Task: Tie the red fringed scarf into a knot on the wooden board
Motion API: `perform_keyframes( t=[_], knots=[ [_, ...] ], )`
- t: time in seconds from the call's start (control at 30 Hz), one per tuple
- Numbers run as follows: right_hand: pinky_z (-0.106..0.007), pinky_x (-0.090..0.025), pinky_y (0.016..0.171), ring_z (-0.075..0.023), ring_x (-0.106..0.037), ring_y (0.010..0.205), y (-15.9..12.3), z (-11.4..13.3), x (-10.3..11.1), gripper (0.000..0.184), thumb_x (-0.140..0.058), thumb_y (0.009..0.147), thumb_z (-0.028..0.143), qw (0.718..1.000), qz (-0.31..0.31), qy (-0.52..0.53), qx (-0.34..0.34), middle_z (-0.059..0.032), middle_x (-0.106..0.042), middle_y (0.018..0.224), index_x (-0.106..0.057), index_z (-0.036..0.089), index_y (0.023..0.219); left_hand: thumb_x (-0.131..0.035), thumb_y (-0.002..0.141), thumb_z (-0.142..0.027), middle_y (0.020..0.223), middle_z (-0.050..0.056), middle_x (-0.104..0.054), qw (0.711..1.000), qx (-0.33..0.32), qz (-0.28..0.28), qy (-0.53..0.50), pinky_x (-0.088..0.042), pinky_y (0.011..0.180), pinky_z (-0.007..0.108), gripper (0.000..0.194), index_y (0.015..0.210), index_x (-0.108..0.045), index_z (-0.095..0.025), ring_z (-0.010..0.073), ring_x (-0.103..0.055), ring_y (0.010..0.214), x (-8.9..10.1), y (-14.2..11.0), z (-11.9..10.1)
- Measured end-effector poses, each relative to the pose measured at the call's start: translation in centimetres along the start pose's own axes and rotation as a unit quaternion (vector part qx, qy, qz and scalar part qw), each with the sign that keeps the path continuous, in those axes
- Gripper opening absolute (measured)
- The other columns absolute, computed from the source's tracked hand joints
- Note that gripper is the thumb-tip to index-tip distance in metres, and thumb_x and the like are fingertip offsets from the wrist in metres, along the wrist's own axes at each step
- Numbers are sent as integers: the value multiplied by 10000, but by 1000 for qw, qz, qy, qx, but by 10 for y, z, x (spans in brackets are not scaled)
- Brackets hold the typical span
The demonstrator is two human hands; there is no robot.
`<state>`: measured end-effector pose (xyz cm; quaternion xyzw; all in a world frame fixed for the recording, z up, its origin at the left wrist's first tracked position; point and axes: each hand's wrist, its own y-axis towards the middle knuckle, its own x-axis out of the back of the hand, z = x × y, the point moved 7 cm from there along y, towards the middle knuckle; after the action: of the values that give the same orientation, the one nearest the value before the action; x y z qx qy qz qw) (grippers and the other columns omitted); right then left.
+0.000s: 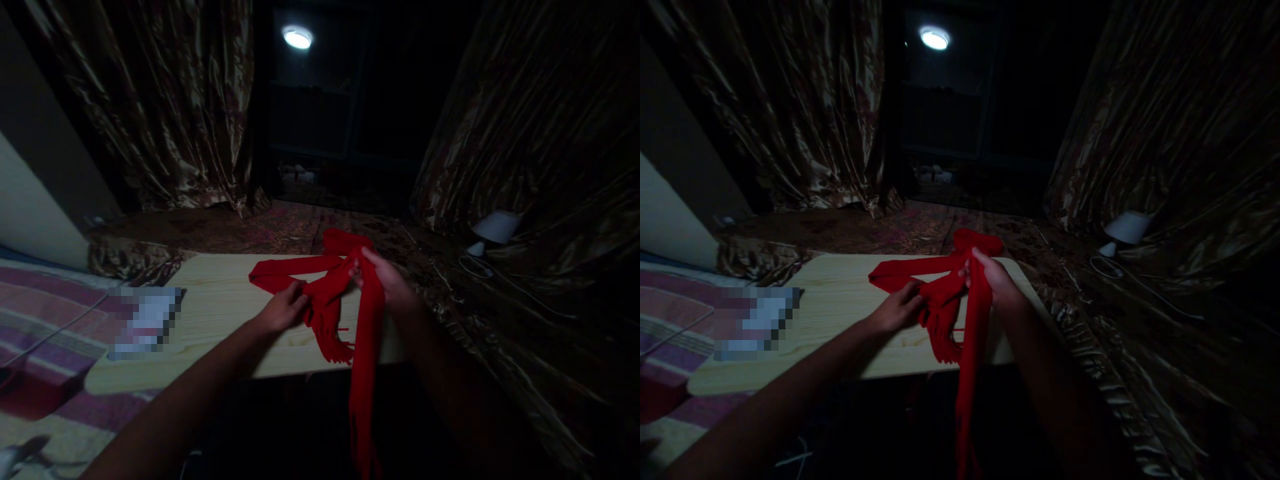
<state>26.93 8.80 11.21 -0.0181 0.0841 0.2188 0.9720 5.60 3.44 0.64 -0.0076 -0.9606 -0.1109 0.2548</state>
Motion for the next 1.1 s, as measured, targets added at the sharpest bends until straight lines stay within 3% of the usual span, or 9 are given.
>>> perform_keyframes(
  t=[0.2, 0.43, 0.63, 0.73, 0.83, 0.9, 0.97, 1.03, 1.1],
  knots=[
    [-178, -343, 350, -72, -381, 360, 1, 12, 51, 214, -592, 917, 409, 996, -60, 54, -48, 54, -511, 531, -548, 208, 858, -471, 946, -484, 1278, 117, -678, 1000, 4, -14, -22, -462, 1005, 368, 490, 1316, -574, -179, 251, -638, 1148, -6, 1, 23],
    [-183, -383, 382, -57, -370, 373, -5, 12, 67, 333, -777, 753, 364, 992, 28, -99, -79, 72, -531, 562, -602, 188, 975, -523, 905, -479, 979, 99, -727, 1000, -26, 4, 13, -493, 805, 330, 384, 1009, -680, -144, 216, -655, 871, -12, 5, 23],
    [-210, -456, 470, -129, -618, 564, 4, 25, 108, 393, -823, 680, 377, 960, 26, -239, -140, -64, -725, 793, -708, 172, 996, -464, 933, -448, 746, 55, -633, 994, -46, -33, 95, -426, 668, 296, 359, 763, -607, -166, 172, -566, 703, -13, 9, 23],
    [-294, -528, 575, -207, -682, 659, 15, 27, 140, 390, -821, 669, 471, 911, 27, -352, -214, -126, -754, 852, -745, 149, 875, -432, 951, -455, 712, 56, -609, 991, -67, -30, 110, -414, 687, 297, 421, 678, -587, -175, 170, -564, 706, -14, 12, 21],
    [-324, -524, 671, -242, -697, 739, 28, 21, 163, 347, -807, 682, 473, 769, -11, -594, -235, -135, -748, 821, -740, 144, 770, -443, 942, -494, 638, 33, -572, 994, -40, -28, 103, -387, 645, 286, 475, 594, -542, -186, 151, -537, 642, -13, 15, 25],
    [-353, -511, 761, -274, -699, 858, 37, 16, 157, 323, -785, 716, 436, 652, -66, -736, -171, -169, -742, 908, -743, 131, 812, -457, 927, -516, 590, 13, -542, 995, -10, -26, 92, -352, 595, 281, 491, 564, -510, -191, 135, -500, 579, -13, 16, 28],
    [-403, -494, 839, -305, -679, 972, 40, 3, 131, 332, -728, 775, 393, 605, -108, -784, -82, -213, -717, 1044, -739, 110, 949, -478, 911, -522, 562, -2, -520, 996, 4, -33, 83, -322, 565, 278, 480, 563, -500, -192, 127, -470, 547, -12, 15, 29],
    [-389, -469, 910, -266, -646, 1038, 35, -16, 86, 268, -662, 814, 276, 637, -82, -764, 60, -172, -696, 1126, -716, 137, 1037, -495, 898, -520, 555, -8, -514, 996, 4, -45, 79, -307, 556, 277, 461, 574, -509, -192, 128, -461, 548, -10, 14, 28],
    [-335, -454, 943, -212, -617, 1058, 22, -41, 36, 247, -643, 809, 215, 694, 28, -699, 171, -102, -684, 1144, -697, 181, 1047, -497, 899, -512, 566, -4, -529, 995, -4, -52, 79, -310, 562, 275, 446, 592, -530, -189, 131, -469, 562, -9, 13, 27]
  ],
)
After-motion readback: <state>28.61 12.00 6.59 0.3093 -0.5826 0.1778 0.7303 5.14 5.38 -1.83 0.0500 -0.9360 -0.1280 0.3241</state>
